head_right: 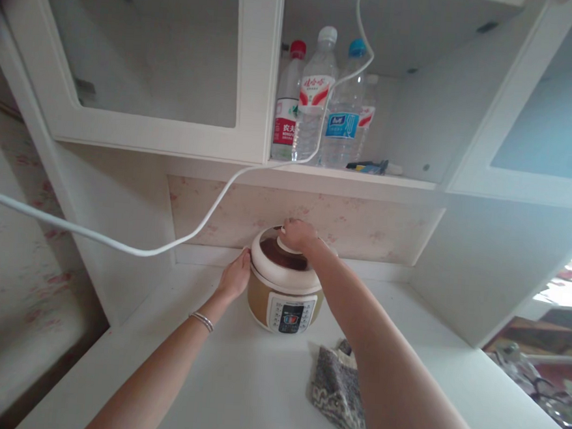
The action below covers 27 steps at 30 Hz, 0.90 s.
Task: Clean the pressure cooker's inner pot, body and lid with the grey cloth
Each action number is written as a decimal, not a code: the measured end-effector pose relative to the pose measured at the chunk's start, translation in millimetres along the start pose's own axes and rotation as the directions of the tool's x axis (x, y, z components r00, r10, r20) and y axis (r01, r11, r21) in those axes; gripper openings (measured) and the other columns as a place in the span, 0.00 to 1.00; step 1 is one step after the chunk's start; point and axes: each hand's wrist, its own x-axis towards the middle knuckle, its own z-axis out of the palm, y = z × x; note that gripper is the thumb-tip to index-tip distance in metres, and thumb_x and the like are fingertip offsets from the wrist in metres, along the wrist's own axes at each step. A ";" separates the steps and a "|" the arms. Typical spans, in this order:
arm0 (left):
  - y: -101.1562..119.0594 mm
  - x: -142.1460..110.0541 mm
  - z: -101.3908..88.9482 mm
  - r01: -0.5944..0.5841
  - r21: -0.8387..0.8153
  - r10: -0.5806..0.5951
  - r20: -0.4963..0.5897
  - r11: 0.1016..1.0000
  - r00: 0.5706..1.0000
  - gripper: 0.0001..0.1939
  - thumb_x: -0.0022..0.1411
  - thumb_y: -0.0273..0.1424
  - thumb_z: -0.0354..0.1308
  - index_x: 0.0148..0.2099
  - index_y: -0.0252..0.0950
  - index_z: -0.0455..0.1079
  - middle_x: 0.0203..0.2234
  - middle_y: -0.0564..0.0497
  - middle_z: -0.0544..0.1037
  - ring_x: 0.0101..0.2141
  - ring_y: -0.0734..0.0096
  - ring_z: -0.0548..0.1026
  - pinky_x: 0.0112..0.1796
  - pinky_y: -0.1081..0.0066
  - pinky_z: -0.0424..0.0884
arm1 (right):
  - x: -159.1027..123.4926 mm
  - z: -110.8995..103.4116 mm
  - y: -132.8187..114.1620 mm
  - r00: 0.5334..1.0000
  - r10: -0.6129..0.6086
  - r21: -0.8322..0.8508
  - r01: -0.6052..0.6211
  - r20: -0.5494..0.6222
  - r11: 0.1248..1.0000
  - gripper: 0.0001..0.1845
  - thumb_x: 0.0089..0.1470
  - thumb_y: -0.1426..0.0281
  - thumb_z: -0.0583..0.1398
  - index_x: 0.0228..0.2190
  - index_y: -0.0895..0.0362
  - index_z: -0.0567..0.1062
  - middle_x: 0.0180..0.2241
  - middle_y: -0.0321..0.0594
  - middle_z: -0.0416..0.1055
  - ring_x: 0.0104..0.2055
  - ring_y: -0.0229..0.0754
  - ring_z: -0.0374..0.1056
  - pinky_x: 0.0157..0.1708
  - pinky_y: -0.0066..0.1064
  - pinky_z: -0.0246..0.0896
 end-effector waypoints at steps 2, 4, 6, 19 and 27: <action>-0.7 0.2 -0.9 -0.003 -0.002 0.003 0.017 1.000 1.000 0.29 0.69 0.43 0.30 0.61 0.37 0.59 0.58 0.44 0.66 0.57 0.59 0.65 0.56 0.60 0.59 | 2.1 1.3 -2.2 0.999 0.028 0.008 -0.028 0.035 1.000 0.28 0.60 0.54 0.46 0.48 0.60 0.70 0.48 0.55 0.69 0.49 0.54 0.66 0.45 0.42 0.61; -2.0 0.4 -1.4 -0.011 -0.006 0.012 0.032 1.000 0.999 0.29 0.69 0.43 0.30 0.62 0.37 0.59 0.58 0.45 0.65 0.57 0.60 0.64 0.56 0.61 0.59 | 4.9 3.2 -5.3 0.995 0.075 0.015 -0.077 0.071 0.997 0.28 0.60 0.55 0.46 0.49 0.61 0.69 0.48 0.57 0.69 0.49 0.55 0.66 0.45 0.42 0.61; -3.7 0.8 -1.6 -0.021 -0.010 0.022 0.039 1.000 0.999 0.29 0.69 0.43 0.30 0.62 0.36 0.58 0.59 0.45 0.64 0.58 0.61 0.63 0.57 0.61 0.58 | 7.9 5.1 -8.4 0.991 0.099 0.017 -0.101 0.094 0.995 0.27 0.60 0.56 0.47 0.49 0.63 0.69 0.47 0.59 0.69 0.49 0.55 0.67 0.45 0.42 0.61; -2.2 -2.5 0.3 -0.054 0.071 0.053 0.019 0.996 0.998 0.30 0.69 0.42 0.30 0.63 0.33 0.56 0.60 0.41 0.63 0.58 0.61 0.62 0.57 0.62 0.58 | 0.7 1.6 1.2 0.991 -0.116 -0.011 0.117 0.061 0.993 0.21 0.61 0.61 0.48 0.45 0.61 0.71 0.47 0.53 0.70 0.49 0.50 0.67 0.47 0.37 0.58; 1.0 -5.6 1.0 -0.066 0.097 0.066 -0.001 0.993 0.998 0.28 0.69 0.42 0.30 0.63 0.36 0.56 0.59 0.41 0.63 0.58 0.60 0.63 0.55 0.62 0.60 | 2.3 3.2 12.0 0.914 -0.403 -0.065 0.405 0.040 0.912 0.21 0.63 0.60 0.49 0.46 0.62 0.69 0.46 0.51 0.70 0.48 0.46 0.66 0.48 0.35 0.56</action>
